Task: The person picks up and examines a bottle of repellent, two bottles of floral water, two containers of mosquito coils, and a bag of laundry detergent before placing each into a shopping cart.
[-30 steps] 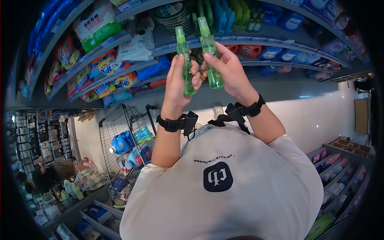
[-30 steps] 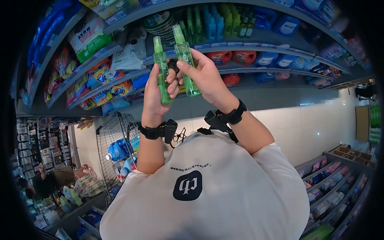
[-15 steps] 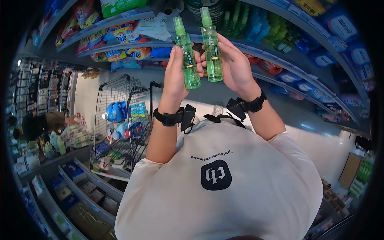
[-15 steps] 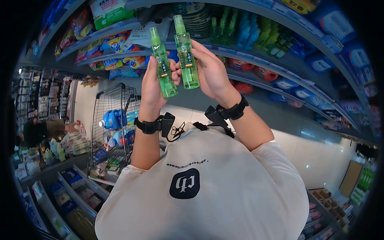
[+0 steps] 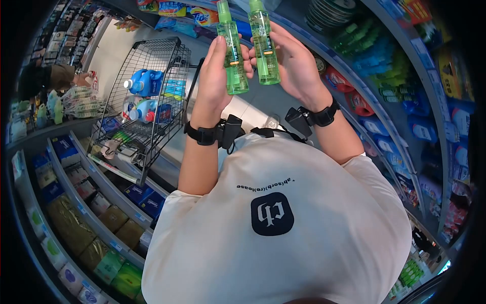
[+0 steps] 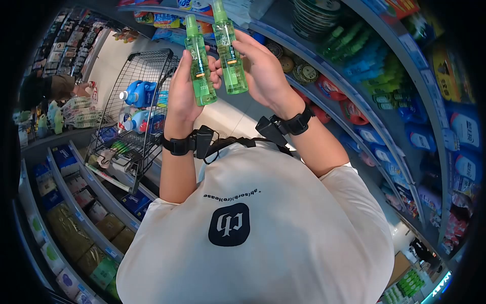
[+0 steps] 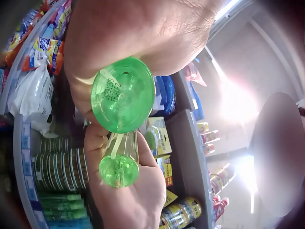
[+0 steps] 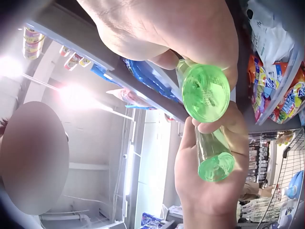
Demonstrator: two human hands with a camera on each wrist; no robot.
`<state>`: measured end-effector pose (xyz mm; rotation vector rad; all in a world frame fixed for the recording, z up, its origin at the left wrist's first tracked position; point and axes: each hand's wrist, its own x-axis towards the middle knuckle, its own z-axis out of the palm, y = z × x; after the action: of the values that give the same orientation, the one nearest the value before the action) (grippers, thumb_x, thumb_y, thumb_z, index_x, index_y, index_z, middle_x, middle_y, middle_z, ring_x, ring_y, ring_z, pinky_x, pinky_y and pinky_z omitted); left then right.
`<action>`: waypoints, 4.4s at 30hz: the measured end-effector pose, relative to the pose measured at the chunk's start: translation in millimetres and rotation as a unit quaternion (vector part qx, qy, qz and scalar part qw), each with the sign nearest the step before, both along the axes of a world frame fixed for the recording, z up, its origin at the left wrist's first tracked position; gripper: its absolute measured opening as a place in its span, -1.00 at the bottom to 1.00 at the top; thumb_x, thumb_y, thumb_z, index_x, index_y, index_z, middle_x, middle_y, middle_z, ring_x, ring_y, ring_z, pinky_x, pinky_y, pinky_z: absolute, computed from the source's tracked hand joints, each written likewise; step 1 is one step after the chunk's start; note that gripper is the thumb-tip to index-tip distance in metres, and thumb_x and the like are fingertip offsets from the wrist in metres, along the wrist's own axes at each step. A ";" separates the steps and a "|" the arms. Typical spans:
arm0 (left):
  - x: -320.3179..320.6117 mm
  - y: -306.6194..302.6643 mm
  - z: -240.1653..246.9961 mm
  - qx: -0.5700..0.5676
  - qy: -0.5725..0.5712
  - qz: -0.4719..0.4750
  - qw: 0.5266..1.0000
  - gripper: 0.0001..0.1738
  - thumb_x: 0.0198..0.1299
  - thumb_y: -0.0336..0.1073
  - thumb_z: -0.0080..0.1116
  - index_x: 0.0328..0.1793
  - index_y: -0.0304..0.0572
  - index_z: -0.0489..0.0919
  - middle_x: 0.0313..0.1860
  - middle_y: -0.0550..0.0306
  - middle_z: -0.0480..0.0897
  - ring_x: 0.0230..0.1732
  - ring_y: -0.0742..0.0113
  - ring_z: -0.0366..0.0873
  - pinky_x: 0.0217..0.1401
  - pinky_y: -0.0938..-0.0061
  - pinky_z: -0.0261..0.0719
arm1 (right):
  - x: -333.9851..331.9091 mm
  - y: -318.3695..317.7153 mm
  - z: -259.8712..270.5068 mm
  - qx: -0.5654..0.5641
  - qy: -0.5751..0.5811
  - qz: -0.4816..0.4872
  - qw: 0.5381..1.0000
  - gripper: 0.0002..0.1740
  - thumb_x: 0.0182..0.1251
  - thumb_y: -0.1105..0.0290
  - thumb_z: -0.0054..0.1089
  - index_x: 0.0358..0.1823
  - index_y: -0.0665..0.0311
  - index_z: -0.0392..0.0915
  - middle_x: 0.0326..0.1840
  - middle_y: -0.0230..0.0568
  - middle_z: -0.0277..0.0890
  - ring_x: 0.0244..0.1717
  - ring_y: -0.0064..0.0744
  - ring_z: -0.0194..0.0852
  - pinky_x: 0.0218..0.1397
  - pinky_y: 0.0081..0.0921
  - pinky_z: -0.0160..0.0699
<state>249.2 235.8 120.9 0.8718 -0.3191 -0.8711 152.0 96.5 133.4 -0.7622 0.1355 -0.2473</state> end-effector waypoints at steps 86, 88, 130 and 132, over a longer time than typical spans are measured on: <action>280.9 334.3 -339.7 0.625 -0.088 0.172 0.757 -0.59 0.34 0.01 0.08 -0.05 -0.24 0.58 -0.25 -0.22 0.65 -0.22 -0.13 0.63 -0.13 0.09 0.57 | 579.7 244.3 -436.3 -0.672 0.094 0.525 0.513 -0.57 0.32 0.24 0.15 0.10 0.38 0.53 -0.14 0.12 0.66 -0.10 -0.02 0.66 0.00 -0.26 0.58; 240.2 332.8 -303.9 0.678 -0.118 0.086 0.721 -0.57 0.35 0.02 0.06 -0.06 -0.24 0.58 -0.21 -0.21 0.65 -0.21 -0.18 0.62 -0.11 0.06 0.56 | 550.8 232.9 -410.8 -0.718 0.001 0.497 0.487 -0.62 0.37 0.24 0.12 0.07 0.36 0.54 -0.16 0.07 0.66 -0.15 -0.02 0.67 -0.06 -0.23 0.60; 281.2 389.2 -319.8 0.684 -0.535 0.080 0.489 -0.58 0.35 -0.04 -0.01 -0.26 -0.30 0.57 -0.30 -0.23 0.61 -0.27 -0.25 0.56 -0.24 0.04 0.50 | -44.1 107.3 -387.4 -0.306 0.631 -0.174 0.691 -0.73 0.33 0.29 0.02 -0.34 0.34 0.59 -0.54 -0.16 0.60 -0.53 -0.38 0.59 -0.43 -0.39 0.57; 308.4 384.2 -323.0 0.663 -0.552 0.086 0.499 -0.61 0.33 -0.06 0.01 -0.25 -0.30 0.57 -0.29 -0.23 0.61 -0.25 -0.25 0.55 -0.22 0.04 0.49 | -51.2 146.1 -384.7 -0.277 0.598 -0.185 0.729 -0.59 0.32 0.22 -0.08 -0.53 0.36 0.59 -0.59 -0.05 0.61 -0.54 -0.21 0.62 -0.32 -0.23 0.60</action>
<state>557.6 620.0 -202.2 2.9041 -0.6381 -0.0231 100.8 242.6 -251.3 -1.4113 1.5253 -0.1303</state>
